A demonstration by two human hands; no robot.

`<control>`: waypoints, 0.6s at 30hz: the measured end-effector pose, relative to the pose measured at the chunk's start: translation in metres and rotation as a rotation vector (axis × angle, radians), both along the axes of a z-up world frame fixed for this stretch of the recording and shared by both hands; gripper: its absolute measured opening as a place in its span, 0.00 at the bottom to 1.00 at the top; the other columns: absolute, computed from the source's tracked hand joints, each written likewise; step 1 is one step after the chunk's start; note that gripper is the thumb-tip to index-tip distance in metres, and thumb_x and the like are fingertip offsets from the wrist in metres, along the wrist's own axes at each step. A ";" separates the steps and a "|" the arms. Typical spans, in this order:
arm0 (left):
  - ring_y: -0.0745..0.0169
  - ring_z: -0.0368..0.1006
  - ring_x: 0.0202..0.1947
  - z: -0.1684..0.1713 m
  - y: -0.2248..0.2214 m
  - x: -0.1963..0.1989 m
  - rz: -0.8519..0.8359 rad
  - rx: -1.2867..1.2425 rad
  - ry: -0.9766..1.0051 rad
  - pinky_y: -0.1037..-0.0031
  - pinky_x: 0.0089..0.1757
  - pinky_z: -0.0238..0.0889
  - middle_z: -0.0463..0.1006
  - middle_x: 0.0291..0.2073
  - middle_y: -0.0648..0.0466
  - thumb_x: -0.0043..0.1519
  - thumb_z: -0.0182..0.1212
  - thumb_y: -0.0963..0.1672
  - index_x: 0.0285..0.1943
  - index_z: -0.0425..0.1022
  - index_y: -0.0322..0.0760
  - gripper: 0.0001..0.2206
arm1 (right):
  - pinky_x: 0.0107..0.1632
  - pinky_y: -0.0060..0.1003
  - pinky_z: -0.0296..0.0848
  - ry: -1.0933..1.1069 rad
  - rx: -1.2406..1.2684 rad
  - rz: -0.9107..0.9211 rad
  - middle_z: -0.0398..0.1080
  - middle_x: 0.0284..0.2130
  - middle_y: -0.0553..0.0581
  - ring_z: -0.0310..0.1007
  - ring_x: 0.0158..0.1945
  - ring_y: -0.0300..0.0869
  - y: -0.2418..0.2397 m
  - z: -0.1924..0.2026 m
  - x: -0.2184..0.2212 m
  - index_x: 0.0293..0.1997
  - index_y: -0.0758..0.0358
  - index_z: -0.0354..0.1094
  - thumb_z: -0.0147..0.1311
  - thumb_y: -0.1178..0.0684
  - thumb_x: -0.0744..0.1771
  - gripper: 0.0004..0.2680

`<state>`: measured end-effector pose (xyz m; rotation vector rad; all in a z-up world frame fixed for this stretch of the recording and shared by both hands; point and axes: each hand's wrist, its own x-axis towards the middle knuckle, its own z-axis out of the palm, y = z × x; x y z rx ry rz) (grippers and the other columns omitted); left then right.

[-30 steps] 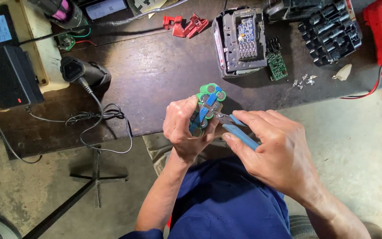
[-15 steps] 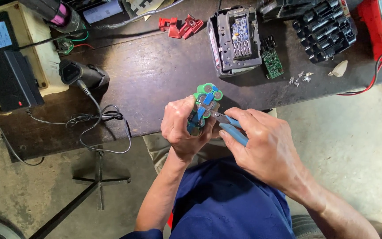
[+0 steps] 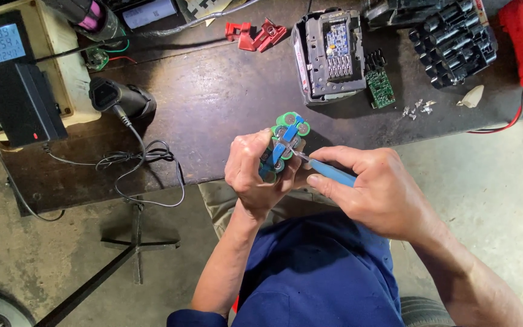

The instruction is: Disassembling a lithium-ion battery pack by prying off nickel strips with pliers

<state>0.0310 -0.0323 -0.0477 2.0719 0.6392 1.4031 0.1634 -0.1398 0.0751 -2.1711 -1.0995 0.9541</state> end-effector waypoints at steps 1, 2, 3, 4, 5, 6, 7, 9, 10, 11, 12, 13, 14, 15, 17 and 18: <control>0.48 0.79 0.36 0.000 0.000 -0.001 0.000 -0.001 0.000 0.62 0.42 0.70 0.81 0.39 0.44 0.63 0.63 0.49 0.50 0.73 0.30 0.16 | 0.47 0.30 0.71 0.000 -0.001 0.000 0.84 0.41 0.45 0.79 0.41 0.29 0.002 0.001 0.002 0.48 0.55 0.79 0.62 0.48 0.63 0.11; 0.48 0.79 0.36 0.000 0.000 -0.001 -0.002 -0.002 0.005 0.62 0.42 0.70 0.81 0.39 0.44 0.63 0.63 0.48 0.50 0.73 0.30 0.16 | 0.49 0.28 0.71 0.065 -0.064 0.000 0.84 0.41 0.43 0.78 0.42 0.27 0.004 0.001 0.005 0.48 0.53 0.80 0.61 0.47 0.63 0.11; 0.47 0.79 0.37 -0.001 0.000 -0.001 -0.003 -0.003 0.011 0.61 0.42 0.70 0.81 0.39 0.44 0.63 0.63 0.48 0.50 0.72 0.30 0.16 | 0.50 0.27 0.70 0.130 -0.127 0.000 0.85 0.41 0.40 0.77 0.43 0.25 0.006 0.002 0.007 0.48 0.52 0.81 0.59 0.47 0.63 0.12; 0.47 0.79 0.37 -0.002 0.000 0.000 -0.002 -0.002 0.010 0.61 0.42 0.70 0.81 0.39 0.44 0.63 0.63 0.48 0.50 0.72 0.30 0.16 | 0.50 0.27 0.70 0.130 -0.126 0.002 0.85 0.41 0.40 0.77 0.43 0.25 0.004 0.005 0.005 0.48 0.52 0.81 0.59 0.47 0.63 0.12; 0.47 0.79 0.36 -0.003 0.000 0.001 0.008 0.016 -0.002 0.61 0.41 0.70 0.80 0.39 0.44 0.63 0.63 0.49 0.50 0.72 0.31 0.17 | 0.46 0.35 0.70 -0.058 0.027 0.122 0.83 0.42 0.48 0.78 0.43 0.39 0.001 0.007 0.003 0.49 0.57 0.77 0.59 0.48 0.64 0.11; 0.47 0.79 0.35 -0.004 -0.001 0.001 0.021 0.034 -0.010 0.61 0.41 0.70 0.80 0.38 0.44 0.64 0.63 0.50 0.50 0.71 0.31 0.17 | 0.41 0.43 0.71 -0.242 0.180 0.246 0.81 0.42 0.55 0.80 0.43 0.52 -0.001 0.009 0.000 0.50 0.62 0.74 0.58 0.50 0.66 0.11; 0.47 0.79 0.35 -0.003 -0.001 0.000 0.026 0.034 -0.007 0.61 0.41 0.70 0.80 0.38 0.44 0.64 0.63 0.50 0.50 0.71 0.31 0.17 | 0.41 0.43 0.71 -0.238 0.182 0.250 0.81 0.42 0.55 0.80 0.43 0.52 -0.001 0.008 -0.003 0.50 0.62 0.74 0.58 0.50 0.66 0.11; 0.47 0.77 0.34 -0.002 -0.001 0.000 0.024 0.017 0.016 0.61 0.41 0.69 0.79 0.38 0.45 0.64 0.62 0.50 0.49 0.72 0.30 0.18 | 0.38 0.50 0.72 -0.458 0.213 0.338 0.77 0.37 0.61 0.76 0.37 0.57 -0.005 0.008 -0.007 0.54 0.65 0.72 0.58 0.49 0.67 0.13; 0.47 0.77 0.34 -0.003 -0.001 0.002 0.024 0.015 0.013 0.61 0.41 0.69 0.79 0.38 0.45 0.64 0.62 0.50 0.49 0.72 0.30 0.18 | 0.38 0.50 0.72 -0.462 0.211 0.340 0.77 0.37 0.61 0.76 0.37 0.57 -0.008 0.004 -0.011 0.54 0.65 0.72 0.58 0.49 0.67 0.13; 0.47 0.78 0.34 -0.004 -0.001 0.003 0.031 0.033 -0.003 0.61 0.40 0.70 0.79 0.38 0.45 0.63 0.63 0.50 0.49 0.72 0.31 0.18 | 0.35 0.49 0.72 -0.557 0.170 0.348 0.75 0.36 0.60 0.76 0.35 0.55 -0.012 0.000 -0.016 0.56 0.65 0.71 0.58 0.47 0.67 0.15; 0.48 0.78 0.35 -0.005 -0.001 0.002 0.037 0.051 -0.013 0.61 0.40 0.70 0.80 0.38 0.44 0.62 0.65 0.50 0.50 0.71 0.31 0.18 | 0.31 0.49 0.72 -0.646 0.130 0.355 0.74 0.34 0.58 0.75 0.33 0.54 -0.016 -0.004 -0.022 0.59 0.64 0.70 0.57 0.46 0.67 0.17; 0.48 0.78 0.35 -0.006 -0.002 0.002 0.037 0.049 -0.011 0.61 0.40 0.70 0.80 0.38 0.44 0.62 0.65 0.50 0.50 0.71 0.31 0.18 | 0.31 0.49 0.72 -0.644 0.128 0.356 0.74 0.34 0.58 0.75 0.33 0.54 -0.017 -0.005 -0.022 0.59 0.64 0.70 0.57 0.46 0.67 0.17; 0.48 0.78 0.35 -0.006 -0.001 0.001 0.034 0.042 -0.005 0.62 0.40 0.70 0.80 0.38 0.45 0.63 0.63 0.50 0.50 0.71 0.31 0.18 | 0.36 0.50 0.72 -0.582 0.142 0.347 0.73 0.36 0.60 0.74 0.34 0.56 -0.017 -0.007 -0.023 0.60 0.68 0.68 0.56 0.49 0.67 0.17; 0.49 0.78 0.35 -0.006 -0.001 0.001 0.031 0.034 0.001 0.62 0.40 0.70 0.80 0.38 0.45 0.63 0.62 0.50 0.50 0.72 0.31 0.17 | 0.40 0.51 0.72 -0.521 0.156 0.339 0.71 0.37 0.63 0.73 0.36 0.58 -0.018 -0.008 -0.024 0.62 0.71 0.67 0.55 0.51 0.67 0.18; 0.48 0.79 0.36 -0.009 -0.002 0.001 0.023 0.044 -0.010 0.61 0.40 0.70 0.80 0.39 0.45 0.64 0.63 0.50 0.50 0.71 0.31 0.18 | 0.42 0.52 0.69 -0.427 0.097 0.339 0.72 0.39 0.61 0.72 0.39 0.58 -0.017 -0.006 -0.013 0.64 0.67 0.66 0.53 0.51 0.67 0.18; 0.47 0.79 0.36 -0.010 -0.002 0.001 0.019 0.054 -0.021 0.60 0.41 0.70 0.80 0.39 0.44 0.64 0.63 0.50 0.50 0.71 0.31 0.18 | 0.45 0.52 0.67 -0.332 0.040 0.343 0.73 0.40 0.60 0.72 0.42 0.57 -0.017 -0.004 -0.008 0.66 0.63 0.65 0.51 0.51 0.67 0.19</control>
